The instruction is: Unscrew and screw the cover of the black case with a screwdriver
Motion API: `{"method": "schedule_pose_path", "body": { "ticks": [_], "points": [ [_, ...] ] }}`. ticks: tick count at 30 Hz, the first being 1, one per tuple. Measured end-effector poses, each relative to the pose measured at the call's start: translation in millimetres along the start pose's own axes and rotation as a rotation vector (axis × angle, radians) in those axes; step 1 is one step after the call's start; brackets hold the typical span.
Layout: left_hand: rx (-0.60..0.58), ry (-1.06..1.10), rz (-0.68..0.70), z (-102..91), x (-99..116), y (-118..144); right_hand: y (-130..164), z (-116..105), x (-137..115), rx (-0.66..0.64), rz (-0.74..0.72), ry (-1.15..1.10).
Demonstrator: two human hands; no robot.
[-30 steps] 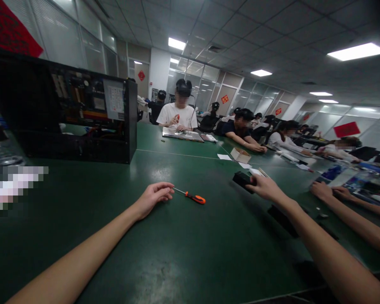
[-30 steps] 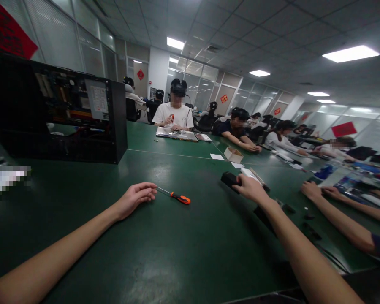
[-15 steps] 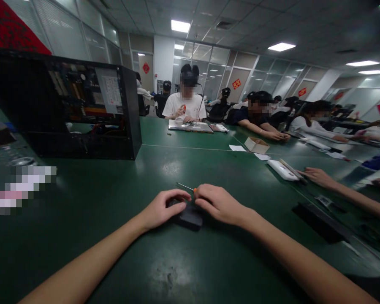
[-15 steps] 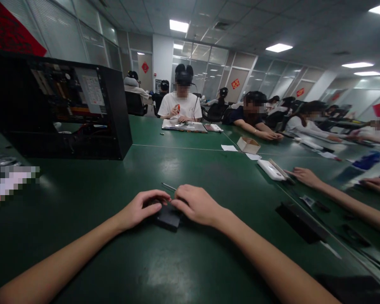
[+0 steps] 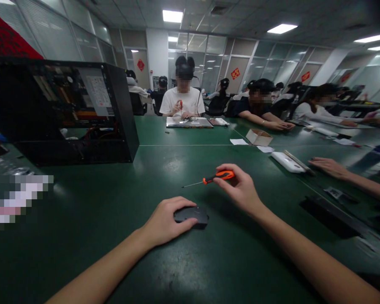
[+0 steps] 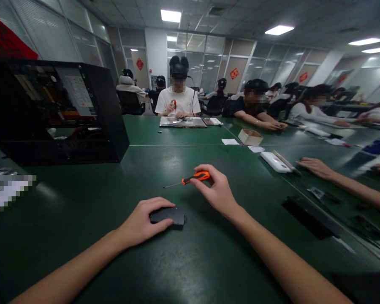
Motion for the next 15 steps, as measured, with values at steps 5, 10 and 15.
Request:
{"method": "schedule_pose_path", "body": {
  "ticks": [5,10,15],
  "points": [
    [0.043,-0.083,0.009,4.2,-1,-3,-47,-23,-62,-0.149,-0.18,0.14],
    [0.045,-0.179,0.016,5.9,-3,-10,-74,-25,-99,-0.569,-0.225,0.293],
    [0.035,-0.16,-0.002,4.1,-6,-13,-72,-18,-100,-0.744,-0.173,0.264]
  ]
}}
Point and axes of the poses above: each hand's wrist, its own y-axis away from the middle knuckle, its own z-axis out of the palm, x = y × z, the point moved 3 cm from there along -y, towards the middle knuckle, and after that the axes turned 2 degrees about -z, right-handed, at the moved point
